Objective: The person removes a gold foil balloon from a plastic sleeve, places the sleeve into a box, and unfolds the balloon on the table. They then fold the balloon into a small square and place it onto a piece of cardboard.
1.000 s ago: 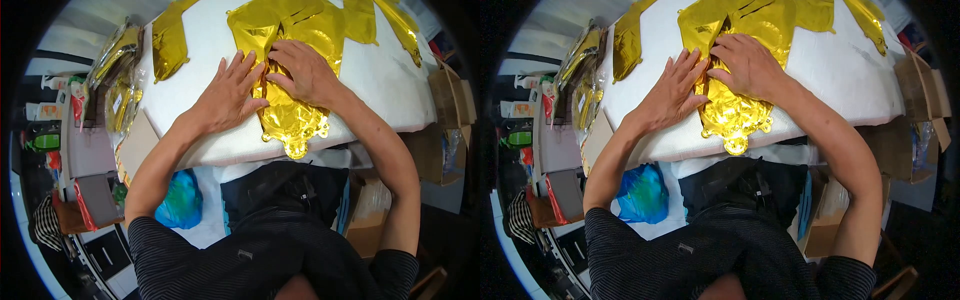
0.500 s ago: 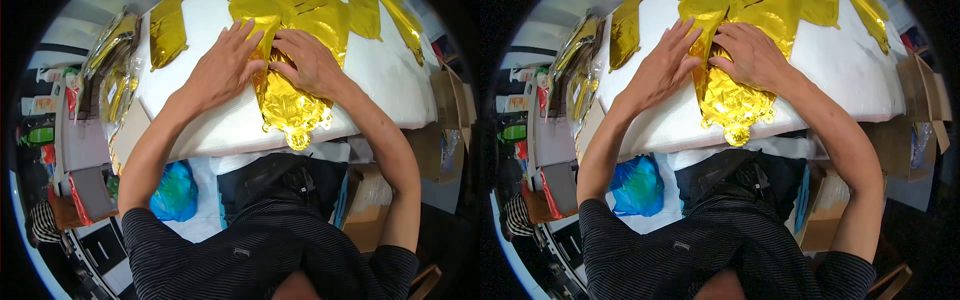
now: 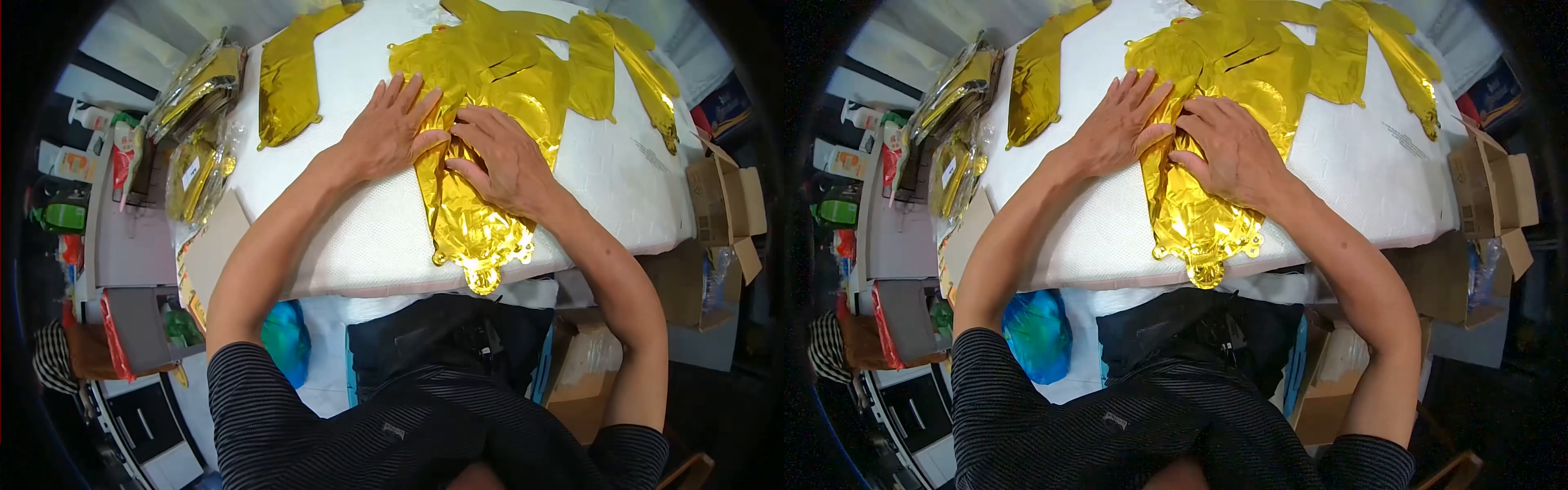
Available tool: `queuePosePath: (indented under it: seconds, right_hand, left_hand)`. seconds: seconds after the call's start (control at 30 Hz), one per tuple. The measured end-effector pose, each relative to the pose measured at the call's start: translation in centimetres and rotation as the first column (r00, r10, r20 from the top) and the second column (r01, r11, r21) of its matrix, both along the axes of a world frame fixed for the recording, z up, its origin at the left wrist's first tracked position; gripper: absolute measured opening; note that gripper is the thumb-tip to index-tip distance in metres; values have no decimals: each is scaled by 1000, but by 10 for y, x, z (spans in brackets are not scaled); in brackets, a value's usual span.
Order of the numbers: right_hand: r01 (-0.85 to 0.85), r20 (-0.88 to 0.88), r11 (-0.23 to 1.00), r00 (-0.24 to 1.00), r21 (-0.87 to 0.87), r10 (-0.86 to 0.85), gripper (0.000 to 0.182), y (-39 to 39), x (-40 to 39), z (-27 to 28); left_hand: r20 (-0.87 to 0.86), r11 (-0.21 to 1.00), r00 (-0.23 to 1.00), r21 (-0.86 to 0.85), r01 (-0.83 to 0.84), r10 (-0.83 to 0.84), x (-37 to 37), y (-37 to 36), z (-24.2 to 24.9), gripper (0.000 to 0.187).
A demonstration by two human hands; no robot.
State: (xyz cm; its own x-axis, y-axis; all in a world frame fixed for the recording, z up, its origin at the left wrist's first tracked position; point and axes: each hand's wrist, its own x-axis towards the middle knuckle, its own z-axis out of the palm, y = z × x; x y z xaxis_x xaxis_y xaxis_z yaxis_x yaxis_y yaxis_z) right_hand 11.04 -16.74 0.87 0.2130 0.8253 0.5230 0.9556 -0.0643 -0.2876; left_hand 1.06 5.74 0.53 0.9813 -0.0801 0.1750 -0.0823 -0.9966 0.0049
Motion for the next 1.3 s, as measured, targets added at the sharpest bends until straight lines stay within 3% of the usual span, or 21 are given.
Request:
queuePosePath:
  seconds: [0.17,0.27,0.33,0.37,0.4,0.43,0.47,0.53,0.6,0.63,0.77,0.97,1.03,1.13,1.3]
  right_hand:
    - [-7,-14,1000,1000,-14,6,40,0,2,3]
    - [-22,-150,997,989,-70,11,39,1,9,15]
    - [-88,-571,966,818,-242,-68,37,2,19,32]
    - [-109,-694,965,715,-238,-90,32,0,23,36]
    - [-110,-689,964,719,-244,-92,32,-2,22,36]
    - [-69,-416,984,909,-165,-6,31,-3,17,39]
    - [-59,-90,995,995,-79,52,30,-4,11,42]
    - [-123,8,986,992,-111,124,34,-8,-9,44]
    - [-283,170,947,936,-151,307,41,-9,-28,39]
    - [-262,137,922,941,-286,310,48,-14,-40,39]
    - [-236,107,906,951,-351,289,56,-35,-61,18]
    - [-236,70,922,960,-307,270,56,-41,-64,13]
    - [-247,73,927,958,-283,278,55,-40,-64,12]
    - [-243,52,939,963,-244,263,56,-39,-64,6]
    - [-247,51,942,963,-226,265,58,-41,-63,5]
  left_hand:
    - [1,1000,1000,-1,-7,7,0,2,-4,78]
    - [-18,999,1000,-40,-15,14,1,1,-3,78]
    - [-41,1000,999,-8,-18,18,1,2,-3,78]
    - [-35,1000,999,-14,-22,22,1,1,-3,78]
    - [-39,1000,999,-13,-23,22,2,1,-4,79]
    - [-44,1000,999,-13,-23,22,2,2,-4,79]
    - [-42,999,999,-23,-24,24,3,3,-4,79]
    - [-54,1000,999,14,-8,9,3,4,-5,80]
    - [-54,1000,998,8,-10,10,5,5,-7,80]
    - [-53,1000,999,13,-12,13,5,5,-8,80]
    - [-30,1000,999,9,-13,14,7,4,-9,81]
    - [-56,1000,998,18,-22,23,9,0,1,77]
    - [-11,999,1000,-53,-1,1,14,-2,2,77]
    - [87,993,990,-22,112,-110,14,-13,-2,75]
    - [41,992,993,-39,116,-115,19,-18,-4,74]
